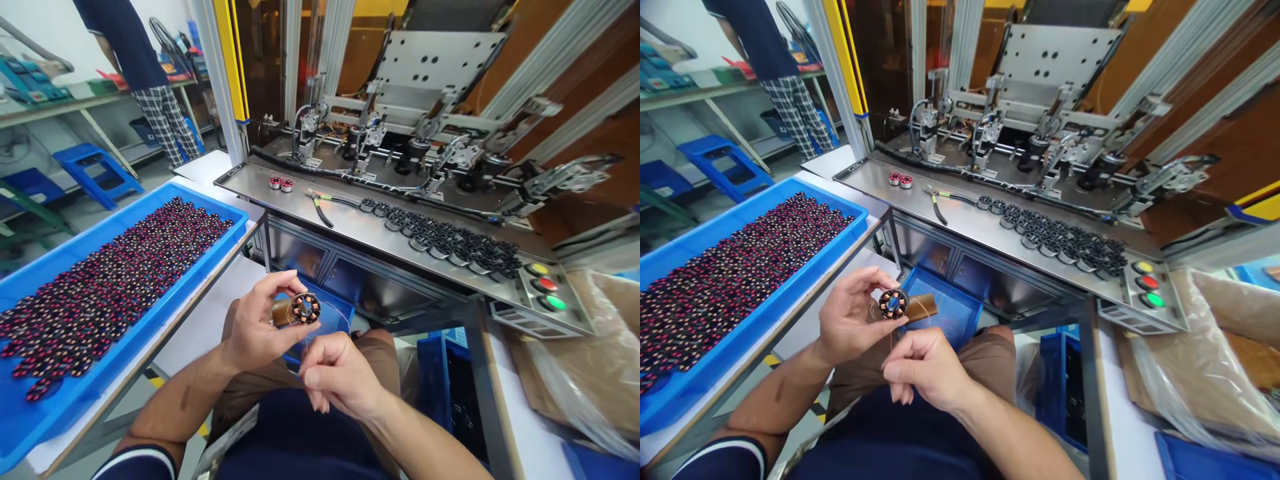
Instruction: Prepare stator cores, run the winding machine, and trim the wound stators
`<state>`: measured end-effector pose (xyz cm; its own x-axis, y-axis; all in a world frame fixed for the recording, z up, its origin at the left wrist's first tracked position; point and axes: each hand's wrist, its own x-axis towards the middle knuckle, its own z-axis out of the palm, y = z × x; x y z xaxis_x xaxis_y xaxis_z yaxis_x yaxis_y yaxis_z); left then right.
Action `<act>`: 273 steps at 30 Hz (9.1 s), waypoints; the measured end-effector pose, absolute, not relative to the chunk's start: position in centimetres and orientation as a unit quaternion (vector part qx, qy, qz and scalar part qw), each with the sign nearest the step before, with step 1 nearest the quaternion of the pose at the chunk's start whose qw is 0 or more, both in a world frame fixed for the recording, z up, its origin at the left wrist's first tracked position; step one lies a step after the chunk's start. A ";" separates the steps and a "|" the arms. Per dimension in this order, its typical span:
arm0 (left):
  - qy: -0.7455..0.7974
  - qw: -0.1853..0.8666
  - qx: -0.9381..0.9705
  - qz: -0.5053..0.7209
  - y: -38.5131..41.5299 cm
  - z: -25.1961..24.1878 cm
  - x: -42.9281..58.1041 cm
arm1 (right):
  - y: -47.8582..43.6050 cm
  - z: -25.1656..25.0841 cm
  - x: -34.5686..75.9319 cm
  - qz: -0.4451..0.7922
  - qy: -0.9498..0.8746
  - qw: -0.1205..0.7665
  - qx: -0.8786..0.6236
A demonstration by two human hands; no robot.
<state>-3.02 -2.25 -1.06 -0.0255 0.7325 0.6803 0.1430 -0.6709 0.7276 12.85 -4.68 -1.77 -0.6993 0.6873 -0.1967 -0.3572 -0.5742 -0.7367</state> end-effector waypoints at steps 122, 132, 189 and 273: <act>0.305 0.442 0.558 0.632 -4.2 0.7 -0.7 | -3.1 1.8 16.1 0.281 -0.738 0.564 -0.240; 0.301 0.663 0.427 0.536 -4.2 0.8 -0.2 | 0.0 4.1 16.8 0.322 -0.815 0.468 -0.113; 0.151 0.734 0.381 0.541 -2.8 0.1 -0.4 | -3.2 2.8 16.7 0.130 -0.766 0.555 -0.297; 0.144 0.808 0.385 0.422 -2.2 -0.3 1.1 | -1.4 8.3 18.8 0.121 -0.856 0.394 -0.312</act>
<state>1.06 -2.23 -0.26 0.6018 0.7931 0.0933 -0.5715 0.3461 0.7441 18.77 -1.38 8.30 -0.4942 0.6296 0.5994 0.4380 0.7760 -0.4540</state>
